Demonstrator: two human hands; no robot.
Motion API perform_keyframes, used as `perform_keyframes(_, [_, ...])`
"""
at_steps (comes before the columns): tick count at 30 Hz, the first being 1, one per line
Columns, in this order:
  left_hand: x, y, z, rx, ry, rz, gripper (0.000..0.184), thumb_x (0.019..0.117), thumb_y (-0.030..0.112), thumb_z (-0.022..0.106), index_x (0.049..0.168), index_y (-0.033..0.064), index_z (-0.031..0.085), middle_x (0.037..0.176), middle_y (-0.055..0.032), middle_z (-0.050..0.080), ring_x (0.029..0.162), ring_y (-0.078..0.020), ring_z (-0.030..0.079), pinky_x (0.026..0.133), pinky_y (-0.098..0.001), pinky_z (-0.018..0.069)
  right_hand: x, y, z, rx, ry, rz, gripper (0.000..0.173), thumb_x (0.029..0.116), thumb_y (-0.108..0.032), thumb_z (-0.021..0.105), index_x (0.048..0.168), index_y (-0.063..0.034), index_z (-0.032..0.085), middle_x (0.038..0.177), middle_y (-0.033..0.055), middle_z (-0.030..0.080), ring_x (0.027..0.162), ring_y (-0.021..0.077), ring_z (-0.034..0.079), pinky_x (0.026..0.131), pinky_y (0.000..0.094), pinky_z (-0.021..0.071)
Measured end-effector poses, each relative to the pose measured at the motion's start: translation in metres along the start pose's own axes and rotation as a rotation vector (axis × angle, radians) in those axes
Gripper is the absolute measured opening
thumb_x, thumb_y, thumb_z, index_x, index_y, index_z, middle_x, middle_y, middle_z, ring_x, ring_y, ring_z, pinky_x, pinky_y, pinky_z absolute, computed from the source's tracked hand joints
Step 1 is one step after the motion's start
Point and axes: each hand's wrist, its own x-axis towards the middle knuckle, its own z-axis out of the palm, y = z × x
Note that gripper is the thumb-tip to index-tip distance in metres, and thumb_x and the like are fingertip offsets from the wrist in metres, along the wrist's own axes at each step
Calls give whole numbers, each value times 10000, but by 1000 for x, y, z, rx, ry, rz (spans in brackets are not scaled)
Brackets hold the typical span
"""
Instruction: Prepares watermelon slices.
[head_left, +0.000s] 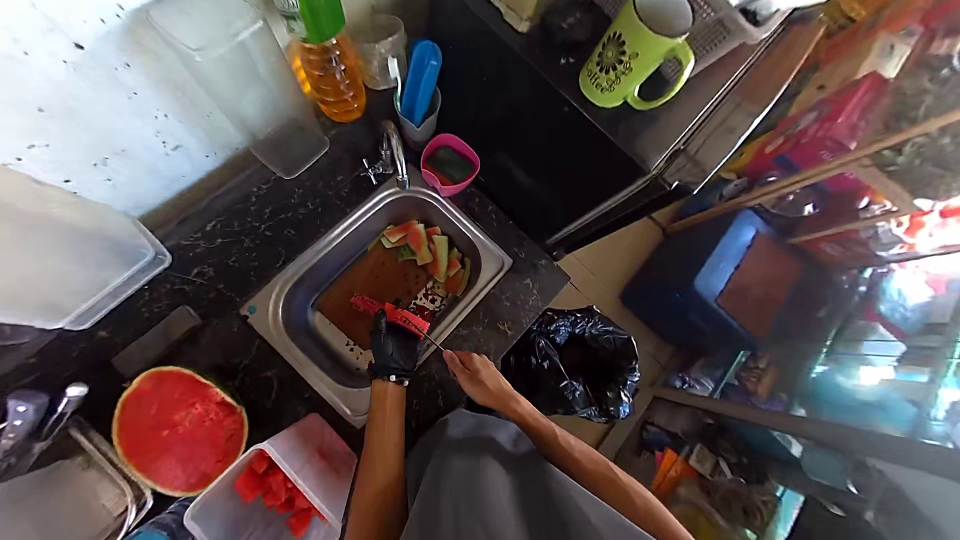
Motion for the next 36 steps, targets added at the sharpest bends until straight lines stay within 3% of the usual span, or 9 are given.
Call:
perform_keyframes(4, [69, -34, -68, -91, -371, 245, 338, 1091, 331, 349, 1325, 145, 507, 1133, -77, 652, 1021, -222, 655, 877, -451, 566, -12, -15, -1, -102, -25, -28, 610, 1095, -534, 259, 934, -85, 639, 778, 91, 596, 773, 268, 627, 710, 515, 490])
perform_keyframes(9, [29, 2, -56, 83, -499, 519, 345, 1107, 276, 298, 1297, 110, 534, 1105, -45, 672, 1009, -138, 656, 850, -331, 570, -33, -41, -10, -309, 34, -69, 617, 1088, -553, 236, 1041, -97, 650, 806, 127, 657, 824, 339, 684, 709, 558, 514])
perform_keyframes(12, [-9, 22, -26, 111, -298, 458, 346, 1104, 225, 160, 1177, 148, 489, 957, 15, 624, 884, -91, 645, 796, -274, 565, -40, -52, -13, -333, 70, -120, 613, 1092, -541, 240, 1061, -87, 651, 803, 137, 665, 818, 354, 692, 700, 562, 516])
perform_keyframes(16, [23, 24, -54, 22, -538, 556, 324, 1093, 295, 328, 1290, 174, 554, 1094, -20, 690, 994, -164, 682, 876, -367, 582, -39, -55, -10, -274, 110, -159, 598, 1097, -528, 249, 1051, -86, 650, 795, 125, 661, 814, 335, 693, 698, 543, 522])
perform_keyframes(20, [-13, 29, -36, 206, -346, 544, 350, 1127, 277, 220, 1362, 120, 426, 1123, -31, 583, 997, -142, 606, 909, -353, 529, -31, -46, -4, 36, 87, -143, 550, 1117, -452, 271, 961, -70, 636, 732, 52, 557, 699, 217, 593, 676, 440, 484])
perform_keyframes(22, [-10, 32, -49, 315, -292, 575, 373, 1130, 302, 264, 1409, 127, 439, 1184, -26, 608, 1037, -122, 620, 927, -339, 536, -30, -45, -6, 22, 55, -150, 554, 1115, -466, 271, 945, -76, 626, 725, 55, 551, 700, 225, 591, 671, 452, 477])
perform_keyframes(27, [-1, 41, -53, 264, -327, 569, 325, 1112, 307, 306, 1331, 197, 518, 1146, 18, 647, 1026, -125, 652, 901, -346, 559, -35, -56, -14, -167, -51, -195, 596, 1104, -514, 251, 1017, -73, 642, 797, 123, 631, 812, 314, 663, 720, 537, 502])
perform_keyframes(30, [-12, 37, -54, 352, -366, 583, 347, 1111, 297, 331, 1407, 202, 485, 1253, 32, 623, 1118, -108, 620, 980, -332, 520, -35, -56, -13, -186, -39, -202, 593, 1104, -515, 251, 1019, -72, 636, 800, 122, 634, 823, 315, 669, 727, 530, 505])
perform_keyframes(36, [-13, 34, -56, 317, -367, 566, 326, 1111, 320, 314, 1341, 218, 521, 1189, 37, 639, 1077, -111, 636, 942, -342, 538, -35, -50, -11, -163, -18, -219, 589, 1107, -509, 251, 989, -73, 629, 768, 105, 611, 785, 298, 654, 702, 509, 498])
